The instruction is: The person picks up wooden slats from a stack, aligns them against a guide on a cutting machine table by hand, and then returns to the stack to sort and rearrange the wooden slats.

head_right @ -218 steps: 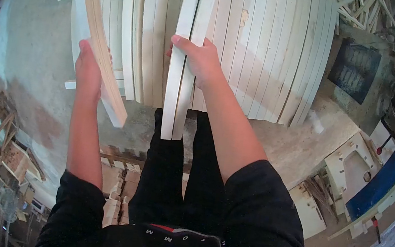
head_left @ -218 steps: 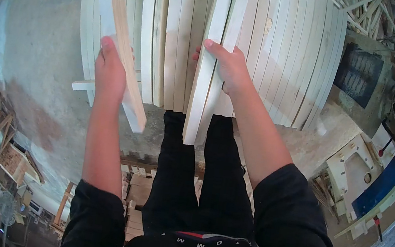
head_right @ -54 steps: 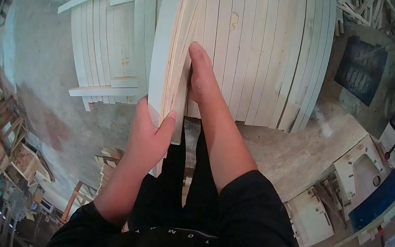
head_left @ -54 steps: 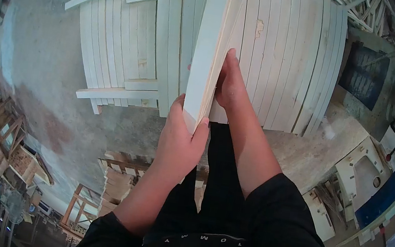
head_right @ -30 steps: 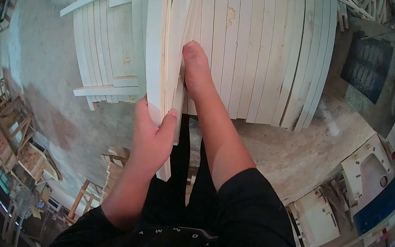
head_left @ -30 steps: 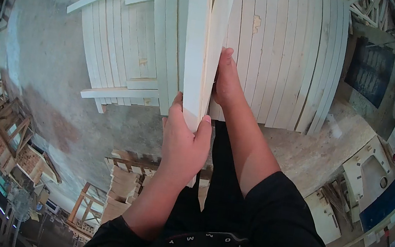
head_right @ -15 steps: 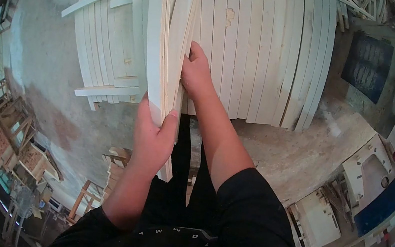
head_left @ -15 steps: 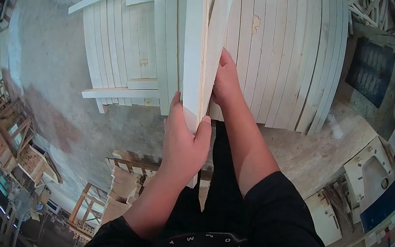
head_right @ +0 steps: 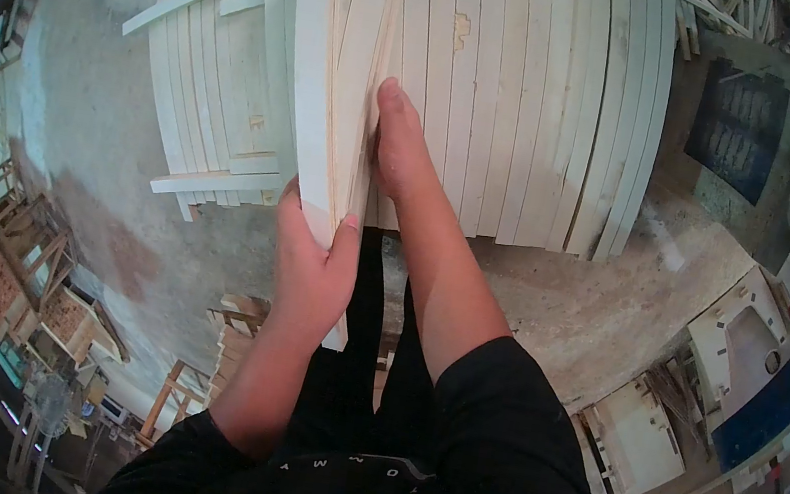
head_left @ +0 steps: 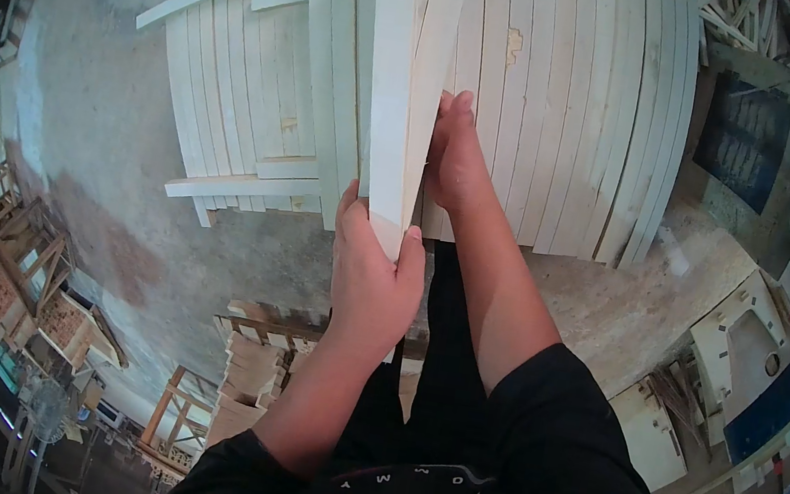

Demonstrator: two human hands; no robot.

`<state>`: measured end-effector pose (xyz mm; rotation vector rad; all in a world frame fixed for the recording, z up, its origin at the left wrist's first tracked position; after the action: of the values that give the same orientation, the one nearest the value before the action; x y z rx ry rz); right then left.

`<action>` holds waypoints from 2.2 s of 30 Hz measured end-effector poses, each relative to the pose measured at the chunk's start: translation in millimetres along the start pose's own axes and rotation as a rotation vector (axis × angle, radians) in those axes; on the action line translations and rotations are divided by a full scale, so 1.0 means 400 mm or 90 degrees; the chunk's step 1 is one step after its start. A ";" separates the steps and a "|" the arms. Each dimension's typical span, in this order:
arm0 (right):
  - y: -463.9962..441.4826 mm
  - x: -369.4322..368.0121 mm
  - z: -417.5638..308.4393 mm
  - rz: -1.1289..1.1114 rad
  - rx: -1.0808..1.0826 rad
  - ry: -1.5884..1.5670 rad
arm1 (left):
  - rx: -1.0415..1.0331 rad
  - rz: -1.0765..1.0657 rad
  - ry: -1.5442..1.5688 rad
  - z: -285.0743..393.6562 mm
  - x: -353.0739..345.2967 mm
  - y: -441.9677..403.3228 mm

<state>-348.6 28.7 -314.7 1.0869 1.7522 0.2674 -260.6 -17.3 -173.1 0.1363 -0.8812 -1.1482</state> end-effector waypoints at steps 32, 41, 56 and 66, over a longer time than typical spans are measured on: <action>0.029 -0.025 -0.038 -0.026 0.053 0.000 | 0.114 -0.202 0.387 -0.078 -0.027 -0.092; 0.135 -0.072 -0.080 -0.054 -0.016 0.059 | 0.016 -0.307 0.344 -0.017 -0.013 -0.014; 0.512 -0.399 -0.406 -0.165 -0.004 -0.013 | -0.120 -0.404 0.436 0.370 0.184 0.281; 0.772 -0.603 -0.656 -0.189 0.064 0.042 | -0.257 -0.302 0.332 0.691 0.318 0.476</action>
<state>-380.9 96.6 150.8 0.8813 1.9750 0.0317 -289.1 51.6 178.0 0.3063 -0.1422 -1.6115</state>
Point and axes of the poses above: each hand's wrist, its own y-axis away from the middle knuckle, its own x-axis out of the back of the hand, z = x × y, the point moved 7 cm from there along -y, towards the middle knuckle, and after that the axes turned 5 degrees about -z, right-handed, at the moved point
